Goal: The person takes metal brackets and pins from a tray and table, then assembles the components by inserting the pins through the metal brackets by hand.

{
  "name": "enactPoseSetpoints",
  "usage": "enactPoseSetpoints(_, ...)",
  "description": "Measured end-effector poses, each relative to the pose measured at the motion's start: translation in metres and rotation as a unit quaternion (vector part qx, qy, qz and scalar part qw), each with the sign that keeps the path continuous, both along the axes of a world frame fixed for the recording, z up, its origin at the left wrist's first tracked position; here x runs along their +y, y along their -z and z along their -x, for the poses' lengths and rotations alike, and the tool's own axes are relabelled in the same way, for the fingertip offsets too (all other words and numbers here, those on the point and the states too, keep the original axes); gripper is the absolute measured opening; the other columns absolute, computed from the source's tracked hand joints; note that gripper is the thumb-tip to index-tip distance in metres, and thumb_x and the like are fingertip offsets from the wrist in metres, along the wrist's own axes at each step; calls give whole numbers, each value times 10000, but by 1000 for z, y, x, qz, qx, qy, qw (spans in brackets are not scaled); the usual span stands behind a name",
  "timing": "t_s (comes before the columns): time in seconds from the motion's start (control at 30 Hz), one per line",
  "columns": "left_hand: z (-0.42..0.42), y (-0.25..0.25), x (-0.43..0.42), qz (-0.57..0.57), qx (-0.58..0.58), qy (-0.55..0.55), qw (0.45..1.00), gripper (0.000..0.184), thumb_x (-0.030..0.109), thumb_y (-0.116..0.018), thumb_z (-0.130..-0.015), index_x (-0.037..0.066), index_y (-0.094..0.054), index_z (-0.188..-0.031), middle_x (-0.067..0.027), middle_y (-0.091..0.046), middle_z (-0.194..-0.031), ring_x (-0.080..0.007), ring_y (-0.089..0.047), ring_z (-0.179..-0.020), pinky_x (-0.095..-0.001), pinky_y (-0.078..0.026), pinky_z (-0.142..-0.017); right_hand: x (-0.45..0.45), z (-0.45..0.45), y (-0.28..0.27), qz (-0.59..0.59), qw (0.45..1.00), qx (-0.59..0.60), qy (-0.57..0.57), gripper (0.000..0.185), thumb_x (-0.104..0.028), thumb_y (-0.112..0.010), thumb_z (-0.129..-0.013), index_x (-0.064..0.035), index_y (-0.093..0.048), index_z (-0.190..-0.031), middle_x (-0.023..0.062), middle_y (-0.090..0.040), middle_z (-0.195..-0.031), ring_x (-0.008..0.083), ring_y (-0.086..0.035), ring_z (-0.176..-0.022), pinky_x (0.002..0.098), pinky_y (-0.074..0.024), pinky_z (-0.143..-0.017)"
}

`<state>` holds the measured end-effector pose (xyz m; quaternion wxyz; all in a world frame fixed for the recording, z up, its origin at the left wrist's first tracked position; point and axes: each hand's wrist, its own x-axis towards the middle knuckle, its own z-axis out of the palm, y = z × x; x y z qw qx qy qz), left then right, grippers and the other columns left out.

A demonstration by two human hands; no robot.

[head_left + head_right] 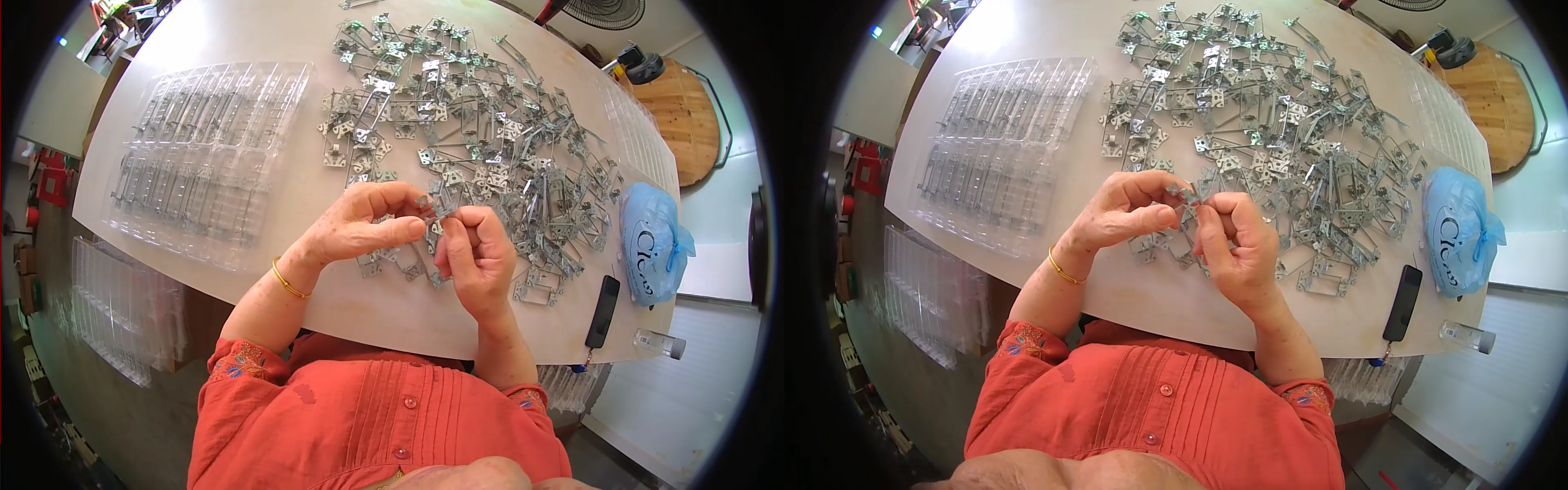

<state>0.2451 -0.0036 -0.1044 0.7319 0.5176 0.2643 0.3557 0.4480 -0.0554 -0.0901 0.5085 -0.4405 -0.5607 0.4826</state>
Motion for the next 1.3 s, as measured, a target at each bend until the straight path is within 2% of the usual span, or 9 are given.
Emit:
enactPoseSetpoints(0.33, 1, -1, 0, -35, 35, 0, 999, 321, 232, -712, -944, -13, -667, -1146, -4, -675, -930, -49, -575, -846, -231, -476, -726, 1, -3, -3, 61, 995, 69, -28, 33, -38, -578, -1009, -19, -562, -1030, 8, -617, -653, 33, -536, -548, 196, -391, -482)
enactPoseSetpoints(0.53, 9, -6, 9, 43, -2, -7, 999, 360, 290, -717, -934, -16, -686, -1121, -34, -688, -872, -73, -607, -780, -230, -482, -686, 3, -9, 2, -11, 998, -59, 14, 34, -34, -627, -977, -4, -613, -982, 27, -624, -687, 50, -559, -581, 212, -449, -542)
enactPoseSetpoints(0.7, 6, -2, 7, 50, -12, 3, 999, 392, 293, -717, -920, -34, -684, -1133, -64, -685, -817, -94, -567, -688, -241, -449, -631, 13, -13, 1, -215, 966, -131, 55, 86, -22, -719, -901, -22, -671, -973, 114, -675, -1028, 139, -649, -831, 265, -505, -725)
enactPoseSetpoints(0.93, 3, -7, 6, 49, 4, 38, 998, 477, 339, -673, -954, -47, -604, -1227, -89, -693, -803, -111, -609, -696, -253, -475, -639, 14, -13, 6, -207, 971, -114, -24, 99, -24, -719, -901, -19, -678, -991, 139, -646, -1138, 180, -651, -928, 281, -518, -782)
enactPoseSetpoints(1.03, 4, -6, 7, 25, -24, 29, 999, 595, 452, -555, -1005, -58, -529, -1310, -119, -691, -783, -143, -634, -673, -271, -491, -619, 9, -9, 5, -167, 982, -88, -17, 91, -31, -685, -939, -15, -662, -1025, 138, -632, -1142, 157, -651, -830, 281, -528, -748)
enactPoseSetpoints(1.1, 4, -8, 7, 10, -42, 26, 999, 663, 518, -475, -1031, -66, -490, -1346, -135, -688, -770, -167, -644, -655, -286, -500, -604, 8, -7, 8, -95, 995, 39, -11, 87, -51, -640, -983, -9, -636, -1058, 117, -617, -1134, 135, -630, -750, 277, -530, -694)
enactPoseSetpoints(1.17, 0, -12, 5, 116, -130, -4, 985, 775, 613, -319, -1039, -80, -466, -1355, -166, -686, -753, -220, -656, -628, -318, -512, -580, 9, -8, 7, -73, 994, 76, -19, 90, -69, -621, -1000, -8, -628, -1066, 111, -611, -1129, 131, -622, -742, 274, -524, -666)
enactPoseSetpoints(1.23, 0, -9, 4, 102, -155, -11, 983, 710, 539, -293, -1060, -84, -454, -1359, -198, -692, -800, -260, -673, -666, -341, -528, -591, 10, -9, 8, -52, 992, 113, -28, 99, -88, -601, -1018, -8, -620, -1073, 106, -605, -1125, 126, -615, -735, 270, -518, -638)
enactPoseSetpoints(1.3, -1, -7, 5, 119, -226, -20, 967, 612, 404, -406, -1046, -95, -412, -1400, -210, -699, -860, -270, -686, -707, -346, -542, -616, 12, -8, 13, 21, 972, 229, -38, 128, -122, -593, -1028, -10, -622, -1082, 102, -614, -1115, 116, -616, -726, 267, -506, -610)
